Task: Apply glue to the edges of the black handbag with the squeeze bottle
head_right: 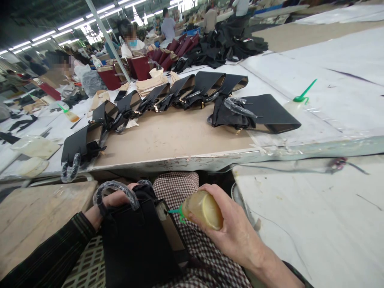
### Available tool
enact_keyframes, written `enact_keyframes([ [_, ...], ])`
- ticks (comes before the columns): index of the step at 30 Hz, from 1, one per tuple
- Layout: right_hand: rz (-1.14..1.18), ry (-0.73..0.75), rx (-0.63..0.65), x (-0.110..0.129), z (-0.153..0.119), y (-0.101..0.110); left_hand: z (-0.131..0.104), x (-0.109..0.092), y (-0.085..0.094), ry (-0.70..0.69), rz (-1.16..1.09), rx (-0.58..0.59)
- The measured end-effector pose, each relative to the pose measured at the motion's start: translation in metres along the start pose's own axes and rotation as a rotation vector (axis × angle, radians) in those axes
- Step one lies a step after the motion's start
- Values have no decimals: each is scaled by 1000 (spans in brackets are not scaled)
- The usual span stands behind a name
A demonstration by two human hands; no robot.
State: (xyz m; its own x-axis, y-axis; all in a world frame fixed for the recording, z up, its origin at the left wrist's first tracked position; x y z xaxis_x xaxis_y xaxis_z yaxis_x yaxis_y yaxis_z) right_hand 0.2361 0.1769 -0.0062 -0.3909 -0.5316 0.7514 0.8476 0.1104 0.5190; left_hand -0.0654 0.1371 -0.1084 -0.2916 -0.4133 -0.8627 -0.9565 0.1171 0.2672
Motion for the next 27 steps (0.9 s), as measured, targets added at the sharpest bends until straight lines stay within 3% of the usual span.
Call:
enact_keyframes([
  [6, -14, 73, 97, 9, -2, -4, -1, 8, 0, 11, -2, -10],
  [12, -1, -8, -56, 5, 4, 8, 6, 18, 0, 13, 46, 13],
  [20, 38, 30, -20, 5, 4, -8, 2, 8, -6, 3, 69, 50],
  [27, 12, 28, 70, 3, -4, -5, -1, -1, -13, -19, 49, 77],
])
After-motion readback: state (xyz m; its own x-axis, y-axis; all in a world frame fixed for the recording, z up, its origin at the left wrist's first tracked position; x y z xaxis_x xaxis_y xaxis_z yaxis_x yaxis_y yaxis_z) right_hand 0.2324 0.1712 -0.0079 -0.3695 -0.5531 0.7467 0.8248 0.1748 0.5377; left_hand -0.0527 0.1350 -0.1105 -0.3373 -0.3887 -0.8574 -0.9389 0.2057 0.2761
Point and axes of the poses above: each hand's wrist, its own z-axis towards the middle knuckle, its own y-axis out of the back of the hand, x = y × z, the point moved 10 cm from there along z, towards the middle knuckle, and after that the axes turned 12 degrees about -x, right-handed, at the moved point
